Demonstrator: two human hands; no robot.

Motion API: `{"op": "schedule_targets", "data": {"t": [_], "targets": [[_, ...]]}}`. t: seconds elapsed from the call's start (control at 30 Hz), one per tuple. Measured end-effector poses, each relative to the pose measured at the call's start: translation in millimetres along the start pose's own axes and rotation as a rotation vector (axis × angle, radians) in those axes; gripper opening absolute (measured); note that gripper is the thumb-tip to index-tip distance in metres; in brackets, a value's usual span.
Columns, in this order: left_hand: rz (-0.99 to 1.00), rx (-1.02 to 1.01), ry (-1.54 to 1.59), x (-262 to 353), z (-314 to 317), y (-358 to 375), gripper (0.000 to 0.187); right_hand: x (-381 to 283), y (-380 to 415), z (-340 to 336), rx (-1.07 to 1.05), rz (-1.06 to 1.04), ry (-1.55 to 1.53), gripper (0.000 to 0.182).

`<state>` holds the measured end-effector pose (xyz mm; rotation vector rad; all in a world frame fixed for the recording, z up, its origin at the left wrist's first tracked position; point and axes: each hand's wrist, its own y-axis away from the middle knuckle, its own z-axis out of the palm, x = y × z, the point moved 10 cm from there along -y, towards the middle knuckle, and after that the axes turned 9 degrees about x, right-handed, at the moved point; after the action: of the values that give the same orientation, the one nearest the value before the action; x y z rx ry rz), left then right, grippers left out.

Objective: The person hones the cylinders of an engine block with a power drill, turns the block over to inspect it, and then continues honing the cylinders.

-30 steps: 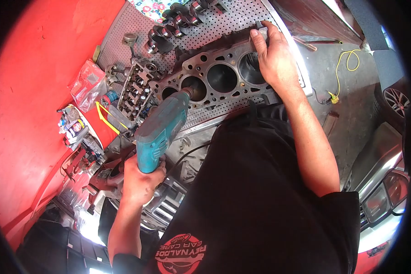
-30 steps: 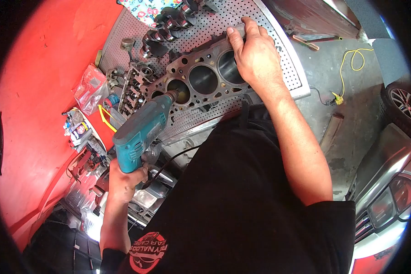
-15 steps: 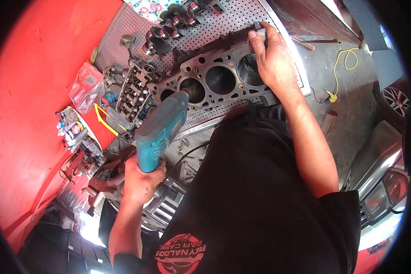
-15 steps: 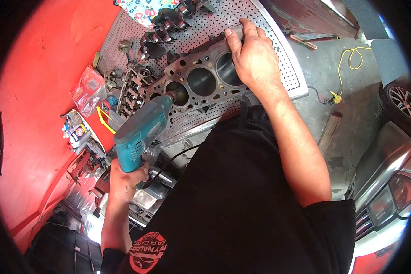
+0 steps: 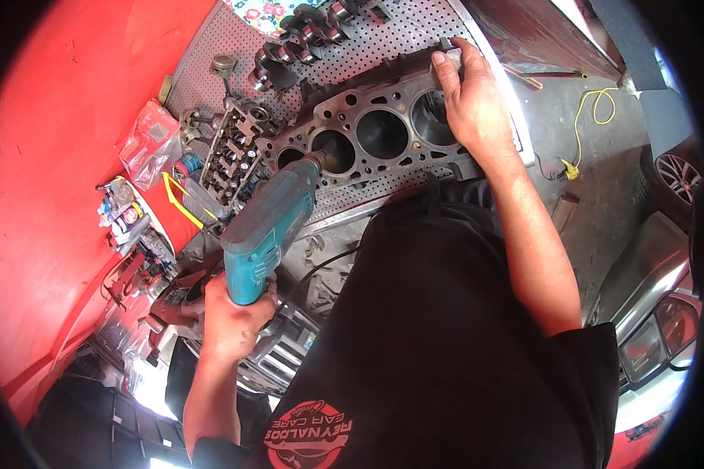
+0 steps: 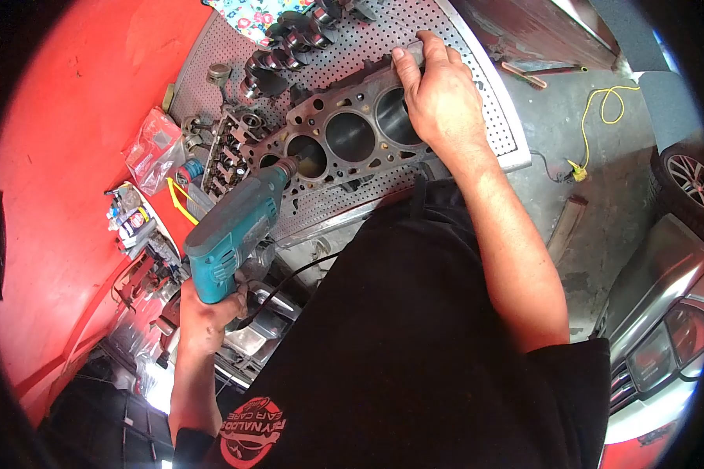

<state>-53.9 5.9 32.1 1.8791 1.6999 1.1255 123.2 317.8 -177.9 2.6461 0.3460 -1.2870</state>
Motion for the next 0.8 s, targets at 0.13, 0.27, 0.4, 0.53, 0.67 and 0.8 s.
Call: {"op": "schedule_targets", "data": {"t": [0.13,0.27,0.4,0.53,0.67,0.8], "targets": [[-0.019,-0.003,0.000,-1.8,0.5,-0.2,0.020,-1.2,0.2,-1.5,-0.002,0.003,0.008,0.056],[-0.002,0.008,0.011,1.4,-1.4,0.2,0.020,0.2,-0.4,-0.3,-0.005,0.007,-0.008,0.056],[-0.016,0.027,0.010,1.1,2.7,-3.6,0.019,-0.9,0.4,-0.2,-0.008,0.008,-0.010,0.056],[-0.014,-0.013,-0.002,-3.1,6.3,-8.2,0.019,-0.9,0.2,-1.0,-0.010,0.009,-0.002,0.057],[-0.029,0.014,0.019,-1.9,2.9,-2.9,0.017,-0.5,0.0,-0.5,-0.002,0.002,-0.008,0.057],[-0.018,0.023,0.012,1.5,-0.6,1.0,0.017,0.1,0.0,-0.8,-0.009,0.015,-0.009,0.057]]}}
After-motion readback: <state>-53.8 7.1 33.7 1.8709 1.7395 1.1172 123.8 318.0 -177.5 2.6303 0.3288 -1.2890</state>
